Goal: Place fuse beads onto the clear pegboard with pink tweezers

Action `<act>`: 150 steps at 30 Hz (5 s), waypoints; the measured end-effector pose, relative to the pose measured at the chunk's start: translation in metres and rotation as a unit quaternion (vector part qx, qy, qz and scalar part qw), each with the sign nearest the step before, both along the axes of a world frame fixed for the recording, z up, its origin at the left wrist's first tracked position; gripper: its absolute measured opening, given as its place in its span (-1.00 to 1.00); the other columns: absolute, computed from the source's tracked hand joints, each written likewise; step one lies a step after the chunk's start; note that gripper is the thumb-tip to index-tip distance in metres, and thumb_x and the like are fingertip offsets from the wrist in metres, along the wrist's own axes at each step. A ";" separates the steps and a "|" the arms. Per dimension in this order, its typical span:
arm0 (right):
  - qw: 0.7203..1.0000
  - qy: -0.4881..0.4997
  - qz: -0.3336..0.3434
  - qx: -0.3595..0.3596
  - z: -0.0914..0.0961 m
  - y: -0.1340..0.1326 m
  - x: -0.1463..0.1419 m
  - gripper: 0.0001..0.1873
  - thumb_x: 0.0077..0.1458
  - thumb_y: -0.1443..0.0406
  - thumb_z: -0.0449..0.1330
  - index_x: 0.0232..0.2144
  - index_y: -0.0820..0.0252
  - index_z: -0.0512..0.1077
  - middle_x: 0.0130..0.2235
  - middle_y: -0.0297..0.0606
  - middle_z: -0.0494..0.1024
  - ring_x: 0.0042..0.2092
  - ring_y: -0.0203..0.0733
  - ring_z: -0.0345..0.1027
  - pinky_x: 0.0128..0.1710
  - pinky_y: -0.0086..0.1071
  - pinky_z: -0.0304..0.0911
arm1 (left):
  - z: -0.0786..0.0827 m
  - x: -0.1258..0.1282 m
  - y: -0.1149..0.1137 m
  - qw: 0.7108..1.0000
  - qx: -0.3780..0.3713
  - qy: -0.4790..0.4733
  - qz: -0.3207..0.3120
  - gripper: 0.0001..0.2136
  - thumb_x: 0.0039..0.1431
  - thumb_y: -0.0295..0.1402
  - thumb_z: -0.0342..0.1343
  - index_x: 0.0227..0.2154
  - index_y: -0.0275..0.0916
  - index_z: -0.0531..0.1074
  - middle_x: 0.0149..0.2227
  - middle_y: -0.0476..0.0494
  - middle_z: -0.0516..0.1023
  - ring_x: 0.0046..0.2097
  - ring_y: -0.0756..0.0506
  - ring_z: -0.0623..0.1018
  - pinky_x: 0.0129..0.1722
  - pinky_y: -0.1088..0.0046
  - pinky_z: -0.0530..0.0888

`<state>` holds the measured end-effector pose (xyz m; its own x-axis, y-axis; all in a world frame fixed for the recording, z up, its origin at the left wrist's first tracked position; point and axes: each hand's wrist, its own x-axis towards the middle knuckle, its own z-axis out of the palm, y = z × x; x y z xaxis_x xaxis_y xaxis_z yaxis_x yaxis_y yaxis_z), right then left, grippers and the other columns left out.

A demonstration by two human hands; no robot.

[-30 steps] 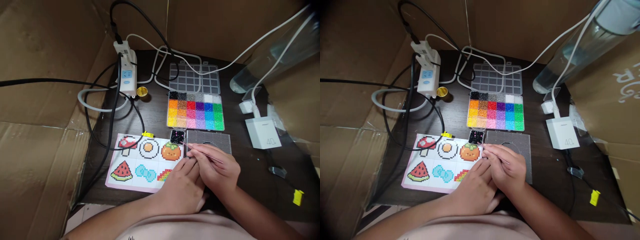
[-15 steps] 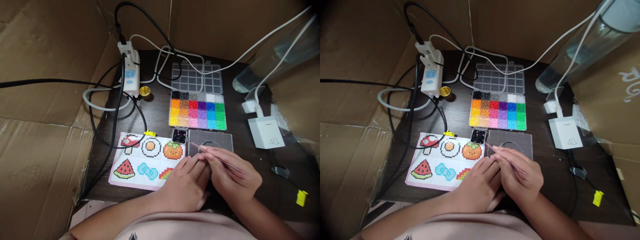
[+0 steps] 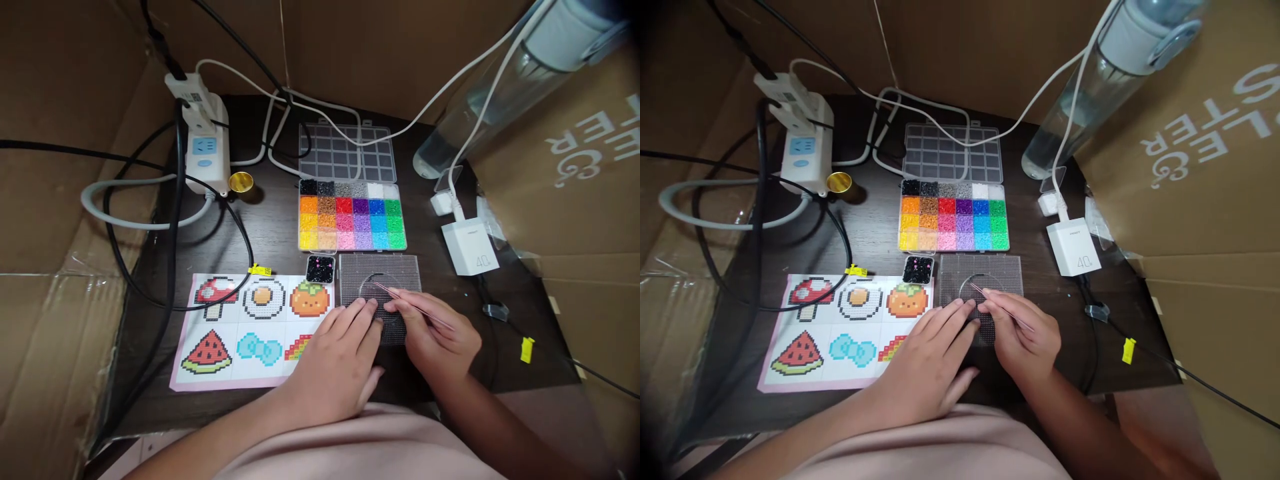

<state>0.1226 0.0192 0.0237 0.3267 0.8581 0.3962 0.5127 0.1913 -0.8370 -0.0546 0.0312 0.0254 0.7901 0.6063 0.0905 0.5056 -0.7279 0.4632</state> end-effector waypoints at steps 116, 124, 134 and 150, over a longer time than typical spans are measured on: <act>0.992 0.068 -0.040 -0.102 0.003 -0.001 0.003 -0.84 0.13 0.37 0.30 -0.23 0.07 0.64 -0.39 -0.34 0.68 -0.36 -0.24 0.58 -0.28 -0.39 0.51 | 0.001 0.001 0.001 1.000 -0.004 0.006 0.002 -0.47 0.25 -0.18 0.11 0.20 -0.37 0.26 0.32 -0.34 0.21 0.32 -0.30 0.20 0.27 0.11 0.21; 0.991 0.064 -0.032 -0.111 0.003 -0.001 0.003 -0.83 0.14 0.39 0.29 -0.23 0.06 0.63 -0.37 -0.36 0.68 -0.34 -0.27 0.58 -0.25 -0.41 0.49 | -0.001 0.001 0.000 1.000 0.004 0.009 -0.004 -0.44 0.27 -0.17 0.08 0.23 -0.39 0.22 0.32 -0.34 0.20 0.33 -0.29 0.18 0.27 0.10 0.21; 0.993 0.054 -0.034 -0.100 0.003 -0.001 0.002 -0.80 0.14 0.41 0.29 -0.23 0.04 0.63 -0.37 -0.39 0.68 -0.33 -0.30 0.57 -0.24 -0.45 0.48 | -0.001 0.000 0.000 1.000 0.006 0.009 0.001 -0.46 0.26 -0.16 0.08 0.21 -0.37 0.25 0.32 -0.33 0.20 0.33 -0.29 0.19 0.28 0.11 0.20; 0.995 0.042 -0.019 -0.091 0.001 -0.001 0.004 -0.78 0.13 0.43 0.29 -0.21 0.05 0.63 -0.34 -0.36 0.68 -0.29 -0.30 0.58 -0.19 -0.43 0.48 | 0.000 0.001 -0.001 1.000 0.012 0.013 0.003 -0.46 0.26 -0.16 0.08 0.20 -0.38 0.26 0.32 -0.34 0.20 0.33 -0.29 0.19 0.28 0.11 0.21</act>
<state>0.1263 0.0186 0.0249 0.3854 0.8997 0.2051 0.4425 0.0149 -0.8966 -0.0532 0.0307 0.0254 0.7882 0.6097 0.0839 0.5224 -0.7349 0.4325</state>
